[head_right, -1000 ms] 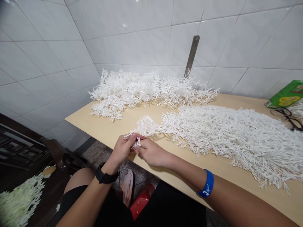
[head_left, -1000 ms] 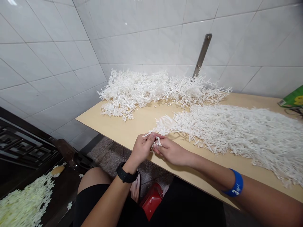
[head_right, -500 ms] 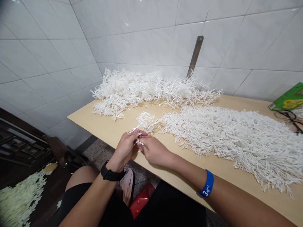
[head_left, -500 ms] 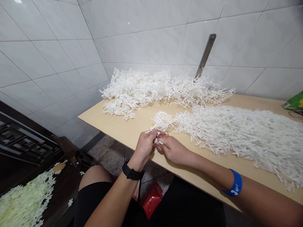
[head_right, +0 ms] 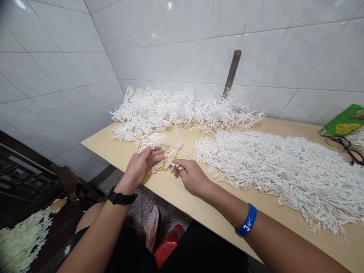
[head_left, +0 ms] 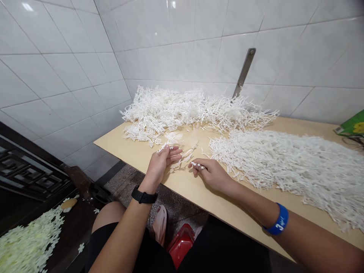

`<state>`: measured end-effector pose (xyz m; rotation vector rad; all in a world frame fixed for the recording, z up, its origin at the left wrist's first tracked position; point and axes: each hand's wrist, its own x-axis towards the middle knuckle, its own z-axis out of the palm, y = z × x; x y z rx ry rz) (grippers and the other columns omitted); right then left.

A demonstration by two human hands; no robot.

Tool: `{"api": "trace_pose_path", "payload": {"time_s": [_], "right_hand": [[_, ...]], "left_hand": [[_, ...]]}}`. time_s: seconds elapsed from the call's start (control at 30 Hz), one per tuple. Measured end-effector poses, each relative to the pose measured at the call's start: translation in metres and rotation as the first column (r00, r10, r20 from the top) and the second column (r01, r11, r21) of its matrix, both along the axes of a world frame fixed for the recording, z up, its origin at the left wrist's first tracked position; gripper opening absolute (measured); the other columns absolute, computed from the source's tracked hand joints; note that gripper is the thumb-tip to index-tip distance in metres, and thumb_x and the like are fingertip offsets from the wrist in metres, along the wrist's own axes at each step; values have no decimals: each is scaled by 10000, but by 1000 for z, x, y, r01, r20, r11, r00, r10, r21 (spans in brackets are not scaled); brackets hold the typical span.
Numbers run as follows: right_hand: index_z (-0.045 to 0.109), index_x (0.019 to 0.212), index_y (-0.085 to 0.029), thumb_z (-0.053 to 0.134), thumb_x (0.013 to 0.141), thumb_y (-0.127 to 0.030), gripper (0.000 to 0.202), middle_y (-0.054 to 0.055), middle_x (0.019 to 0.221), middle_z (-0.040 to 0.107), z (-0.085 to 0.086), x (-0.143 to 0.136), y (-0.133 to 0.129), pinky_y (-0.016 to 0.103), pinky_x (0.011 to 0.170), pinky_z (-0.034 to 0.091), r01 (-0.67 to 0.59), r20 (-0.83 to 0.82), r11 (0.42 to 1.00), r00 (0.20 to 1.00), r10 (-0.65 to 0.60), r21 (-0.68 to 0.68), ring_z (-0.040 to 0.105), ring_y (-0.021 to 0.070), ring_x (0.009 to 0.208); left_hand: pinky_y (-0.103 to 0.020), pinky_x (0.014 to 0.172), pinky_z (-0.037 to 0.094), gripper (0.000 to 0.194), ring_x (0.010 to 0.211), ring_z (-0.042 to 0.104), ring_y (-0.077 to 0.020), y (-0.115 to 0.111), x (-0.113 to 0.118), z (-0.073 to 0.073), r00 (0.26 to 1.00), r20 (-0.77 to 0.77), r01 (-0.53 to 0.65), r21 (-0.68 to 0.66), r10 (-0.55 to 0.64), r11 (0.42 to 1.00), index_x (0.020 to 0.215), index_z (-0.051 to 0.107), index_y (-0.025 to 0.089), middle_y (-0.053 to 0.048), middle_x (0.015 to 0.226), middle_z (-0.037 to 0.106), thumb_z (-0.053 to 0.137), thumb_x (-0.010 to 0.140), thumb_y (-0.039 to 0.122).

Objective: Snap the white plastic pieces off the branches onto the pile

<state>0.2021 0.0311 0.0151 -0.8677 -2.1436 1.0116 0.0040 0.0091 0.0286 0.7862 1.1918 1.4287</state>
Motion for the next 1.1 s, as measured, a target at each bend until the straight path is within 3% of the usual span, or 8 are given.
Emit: {"api": "trace_pose_path", "payload": {"time_s": [0.27, 0.37, 0.5, 0.6, 0.77, 0.87, 1.0, 1.1], "right_hand": [[716, 780, -191, 524, 802, -91, 218, 28, 855, 763, 2, 15, 14, 265, 715, 455, 266, 189, 961, 942, -276, 74, 693, 200, 814], [738, 808, -187, 558, 854, -169, 187, 46, 851, 760, 4, 24, 21, 280, 680, 446, 332, 274, 920, 883, -381, 210, 684, 217, 790], [752, 983, -170, 482, 884, -104, 295, 72, 939, 746, 3, 33, 27, 299, 738, 451, 274, 311, 838, 838, -449, 471, 667, 220, 834], [730, 1115, -173, 460, 872, -56, 382, 73, 1041, 735, 2, 36, 29, 296, 764, 455, 264, 325, 799, 811, -487, 540, 664, 212, 890], [762, 889, -190, 535, 923, -192, 229, 54, 955, 740, 8, 34, 27, 304, 698, 425, 272, 410, 789, 735, -540, 550, 651, 214, 862], [751, 848, -197, 515, 960, -258, 268, 53, 933, 740, 9, 33, 25, 314, 695, 411, 239, 440, 780, 713, -545, 578, 636, 218, 859], [721, 1080, -159, 468, 947, -150, 285, 88, 1110, 721, 4, 33, 26, 357, 790, 421, 181, 441, 734, 697, -566, 655, 604, 252, 961], [626, 1267, -105, 459, 845, -4, 464, 116, 1243, 668, 0, 35, 28, 392, 819, 420, 140, 464, 714, 671, -578, 686, 571, 281, 1039]], "left_hand": [[-357, 961, 505, 351, 985, 724, -217, 15, -18, -10, 930, 148, -351, 79, 337, 933, 977, 666, 91, -190, 1089, 736, 439, 992, 358], [-368, 985, 487, 352, 986, 723, -220, 14, -19, -12, 908, 166, -404, 108, 384, 909, 961, 676, 96, -180, 1069, 743, 455, 982, 368], [-378, 995, 484, 325, 943, 730, -219, 15, -18, -15, 918, 157, -388, 162, 365, 907, 916, 690, 89, -156, 974, 760, 507, 952, 355], [-380, 990, 490, 307, 920, 732, -216, 15, -18, -19, 929, 152, -363, 187, 338, 913, 894, 693, 90, -137, 924, 762, 535, 931, 350], [-399, 998, 482, 301, 944, 727, -225, 15, -18, -20, 939, 137, -339, 202, 317, 919, 873, 680, 86, -150, 958, 751, 590, 880, 373], [-407, 992, 487, 307, 962, 721, -234, 15, -17, -20, 942, 131, -332, 203, 310, 921, 869, 681, 89, -147, 962, 750, 627, 847, 391], [-417, 985, 496, 328, 915, 727, -235, 14, -15, -22, 958, 72, -285, 240, 276, 928, 846, 707, 98, -125, 902, 759, 665, 818, 422], [-425, 986, 495, 361, 942, 721, -250, 12, -15, -25, 976, -2, -208, 257, 216, 944, 863, 728, 105, -134, 946, 763, 683, 809, 459]]}}
